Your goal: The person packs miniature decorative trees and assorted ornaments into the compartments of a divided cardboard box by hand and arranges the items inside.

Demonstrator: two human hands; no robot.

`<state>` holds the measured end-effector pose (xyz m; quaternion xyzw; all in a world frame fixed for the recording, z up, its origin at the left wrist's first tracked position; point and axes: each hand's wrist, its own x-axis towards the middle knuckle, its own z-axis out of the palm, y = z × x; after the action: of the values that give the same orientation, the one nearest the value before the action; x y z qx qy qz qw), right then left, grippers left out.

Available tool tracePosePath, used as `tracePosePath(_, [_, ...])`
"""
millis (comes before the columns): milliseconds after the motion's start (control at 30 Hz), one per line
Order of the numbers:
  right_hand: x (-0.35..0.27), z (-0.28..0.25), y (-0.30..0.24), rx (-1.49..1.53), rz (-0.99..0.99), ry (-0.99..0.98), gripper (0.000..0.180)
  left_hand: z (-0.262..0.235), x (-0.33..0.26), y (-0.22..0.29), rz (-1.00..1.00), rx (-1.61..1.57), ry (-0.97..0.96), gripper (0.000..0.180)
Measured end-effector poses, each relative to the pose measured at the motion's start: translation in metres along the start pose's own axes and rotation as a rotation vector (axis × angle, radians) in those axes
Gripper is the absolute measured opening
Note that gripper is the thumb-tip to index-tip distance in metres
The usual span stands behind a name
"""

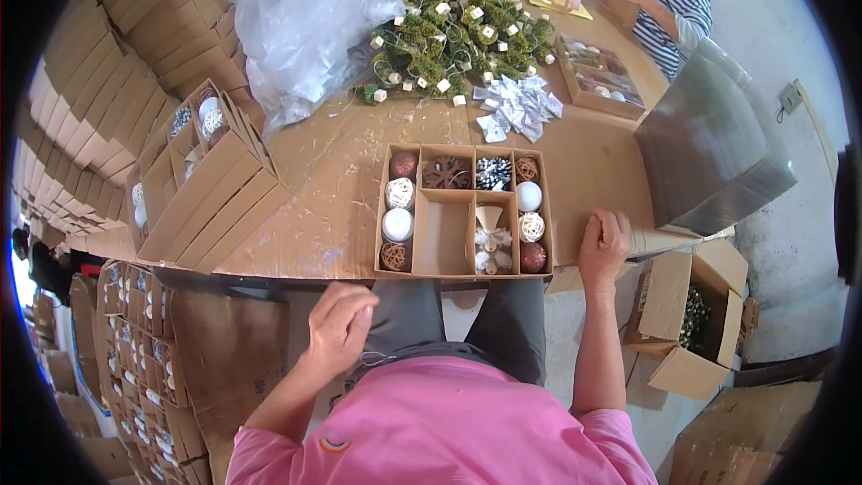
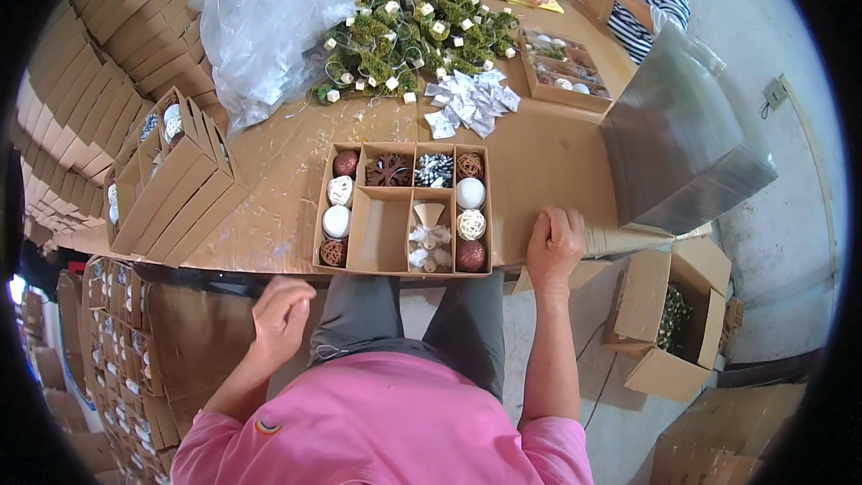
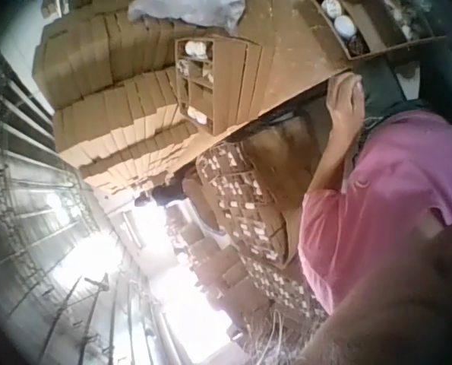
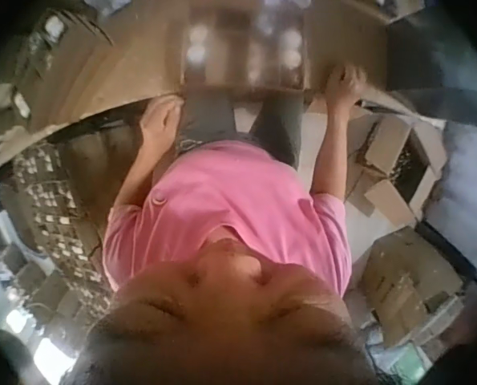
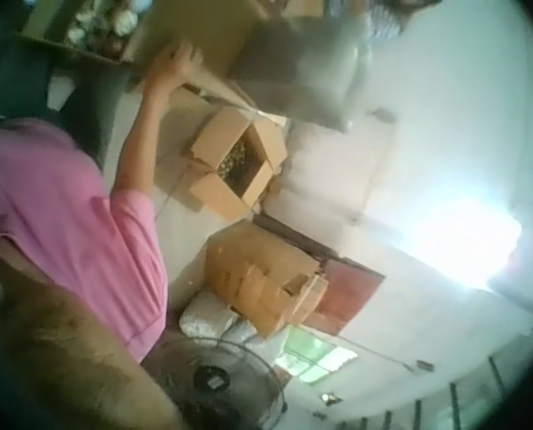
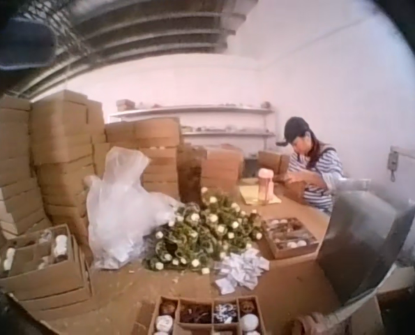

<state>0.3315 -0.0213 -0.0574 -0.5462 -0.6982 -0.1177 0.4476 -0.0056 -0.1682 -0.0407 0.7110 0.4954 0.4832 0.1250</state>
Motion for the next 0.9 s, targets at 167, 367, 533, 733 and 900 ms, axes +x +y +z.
tracePosePath(167, [0.003, -0.009, -0.007, 0.023, 0.025, -0.030, 0.008, -0.001, 0.026, -0.011, 0.132, 0.140, 0.109, 0.016])
tracePosePath(367, [0.014, -0.028, -0.008, 0.847, 0.800, -0.038, 0.011, 0.003, 0.025, -0.022, 0.046, 0.102, 0.113, 0.017])
tracePosePath(533, [0.018, -0.023, -0.024, 0.871, 0.762, -0.216, 0.011, 0.004, 0.024, -0.022, -0.026, 0.059, 0.101, 0.016])
tracePosePath(733, [0.018, -0.017, -0.032, 0.837, 0.750, -0.238, 0.012, 0.003, 0.052, -0.009, 0.016, 0.082, 0.039, 0.023])
tracePosePath(900, [0.006, -0.011, -0.027, 0.696, 0.709, -0.213, 0.011, 0.020, 0.118, 0.001, 0.186, 0.283, -0.383, 0.051])
